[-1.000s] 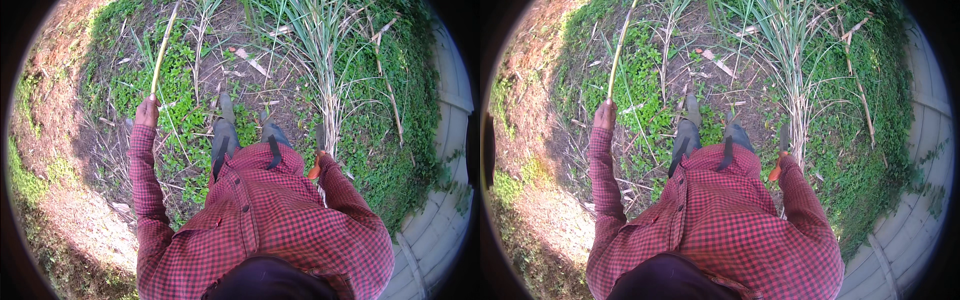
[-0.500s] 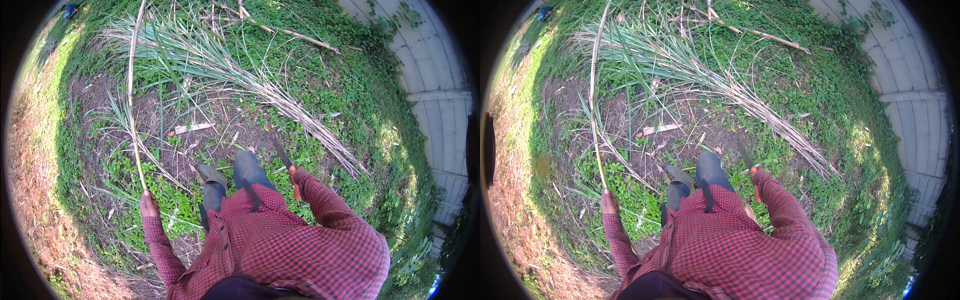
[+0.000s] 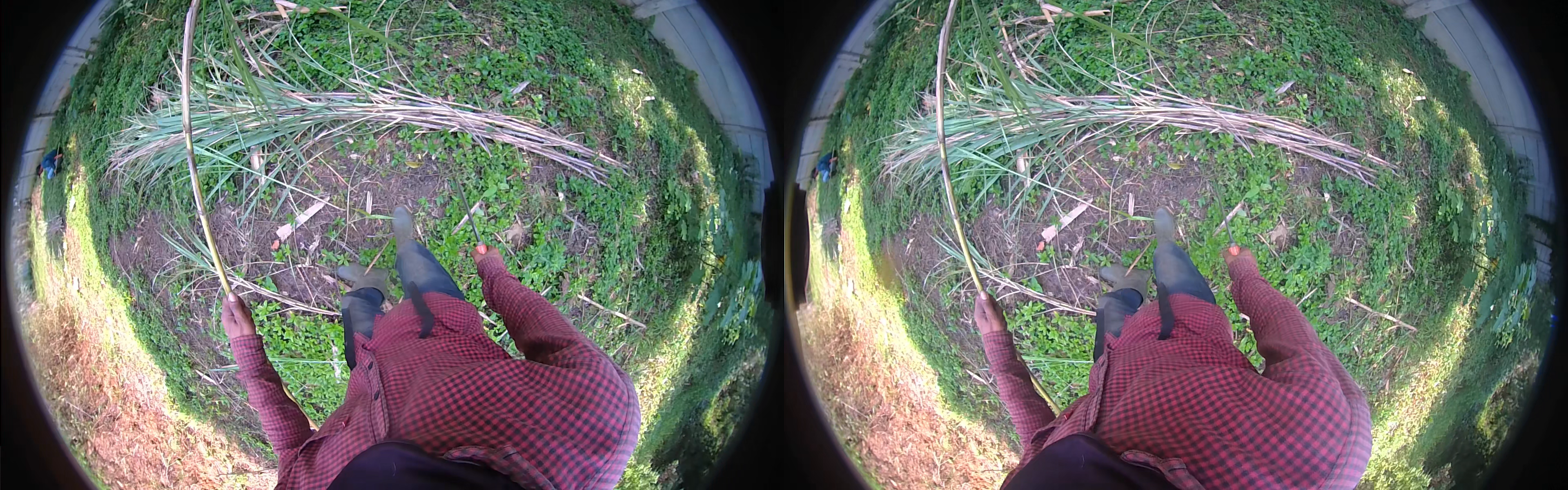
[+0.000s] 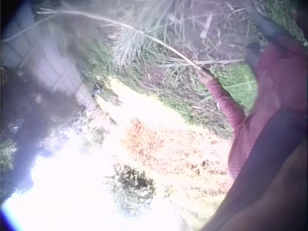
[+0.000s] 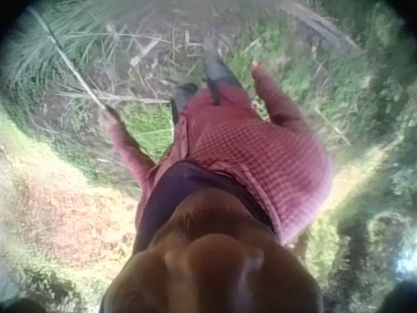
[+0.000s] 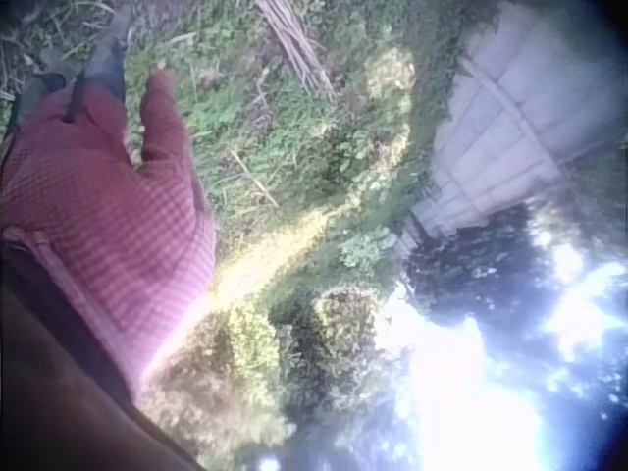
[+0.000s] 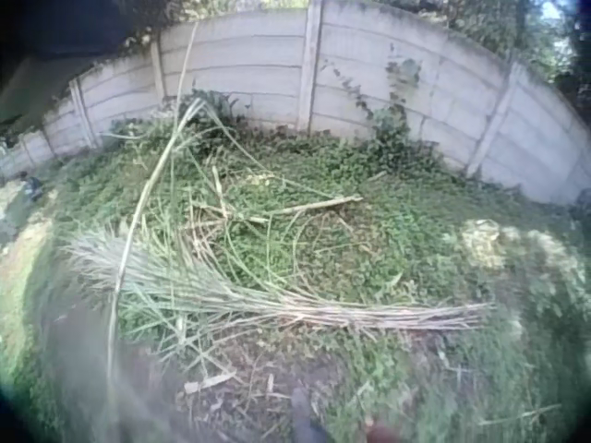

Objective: The person uses a machete to cut a long, thin stick into smaller pieces. They hold the stick with their left hand and repeatedly strike it with the machete in their right hand, dropping the cut segments onto the ground.

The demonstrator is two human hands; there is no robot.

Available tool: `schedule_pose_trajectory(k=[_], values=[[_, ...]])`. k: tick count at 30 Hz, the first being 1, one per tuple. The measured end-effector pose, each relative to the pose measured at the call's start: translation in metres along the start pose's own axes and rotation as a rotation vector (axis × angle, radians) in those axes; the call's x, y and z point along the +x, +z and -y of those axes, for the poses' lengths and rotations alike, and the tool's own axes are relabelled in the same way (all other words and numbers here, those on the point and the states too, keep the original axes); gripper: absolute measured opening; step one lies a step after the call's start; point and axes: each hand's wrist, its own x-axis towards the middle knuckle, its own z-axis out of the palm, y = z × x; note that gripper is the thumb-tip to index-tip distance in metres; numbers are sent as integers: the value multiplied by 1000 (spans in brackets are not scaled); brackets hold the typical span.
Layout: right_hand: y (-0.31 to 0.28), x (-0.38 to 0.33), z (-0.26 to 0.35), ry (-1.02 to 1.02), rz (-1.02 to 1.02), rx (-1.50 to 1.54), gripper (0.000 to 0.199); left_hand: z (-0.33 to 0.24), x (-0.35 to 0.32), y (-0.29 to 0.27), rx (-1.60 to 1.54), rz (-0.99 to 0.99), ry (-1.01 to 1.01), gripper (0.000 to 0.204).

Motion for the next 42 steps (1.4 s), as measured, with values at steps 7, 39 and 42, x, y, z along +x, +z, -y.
schedule_pose_trajectory(k=[7, 39, 42], values=[[-27, 43, -6, 12, -80, 36, 52, -17, 25, 88, -9, 157, -57, 33], [125, 552, 311, -574, -559, 10, 55, 182, 295, 434, 211, 376, -60, 37], [153, 580, 318, -676, -712, -124, 55, 197, 308, 452, 386, 347, -49, 39]])
